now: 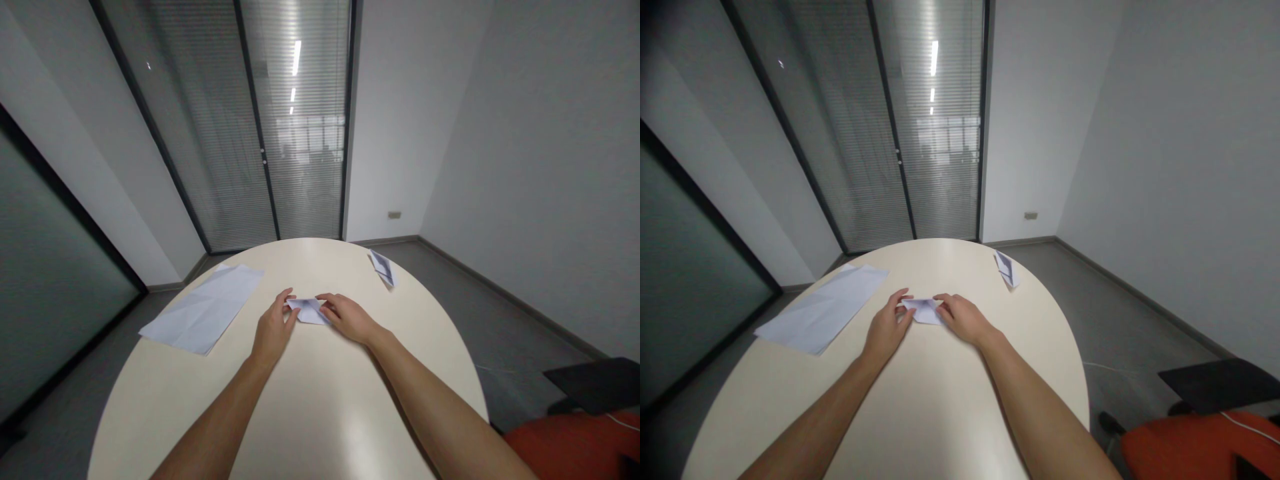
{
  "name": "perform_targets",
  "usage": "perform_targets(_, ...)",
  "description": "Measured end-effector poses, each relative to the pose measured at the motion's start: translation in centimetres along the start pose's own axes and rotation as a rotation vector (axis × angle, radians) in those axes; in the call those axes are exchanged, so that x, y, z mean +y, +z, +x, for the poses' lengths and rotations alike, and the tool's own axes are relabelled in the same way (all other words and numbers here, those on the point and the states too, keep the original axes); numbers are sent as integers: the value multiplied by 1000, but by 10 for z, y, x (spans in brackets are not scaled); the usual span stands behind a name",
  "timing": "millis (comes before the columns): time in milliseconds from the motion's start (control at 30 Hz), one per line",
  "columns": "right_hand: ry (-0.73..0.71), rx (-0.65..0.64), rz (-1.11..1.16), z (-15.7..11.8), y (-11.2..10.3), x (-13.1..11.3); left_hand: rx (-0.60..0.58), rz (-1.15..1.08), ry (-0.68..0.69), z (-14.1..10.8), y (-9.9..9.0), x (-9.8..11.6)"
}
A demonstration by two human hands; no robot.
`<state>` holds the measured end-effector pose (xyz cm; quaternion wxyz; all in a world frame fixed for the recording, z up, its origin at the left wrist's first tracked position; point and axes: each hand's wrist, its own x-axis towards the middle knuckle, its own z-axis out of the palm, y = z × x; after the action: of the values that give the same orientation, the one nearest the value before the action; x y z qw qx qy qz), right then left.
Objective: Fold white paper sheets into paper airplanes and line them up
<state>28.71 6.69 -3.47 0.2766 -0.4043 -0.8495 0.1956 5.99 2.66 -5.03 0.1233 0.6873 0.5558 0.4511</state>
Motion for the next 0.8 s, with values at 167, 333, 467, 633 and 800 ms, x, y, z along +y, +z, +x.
perform_targets(167,-29,-1,76,0,4,1,-23,3,53,0,-2,3)
perform_targets(333,-40,11,79,1,8,5,-65,105,121,0,-6,7)
perform_targets(467,-52,27,56,2,8,5,-94,136,156,0,-5,5)
perform_targets(633,-83,45,35,2,7,4,-164,148,195,-1,-2,1)
perform_targets(800,-147,60,31,4,10,9,-213,136,205,-3,0,0)
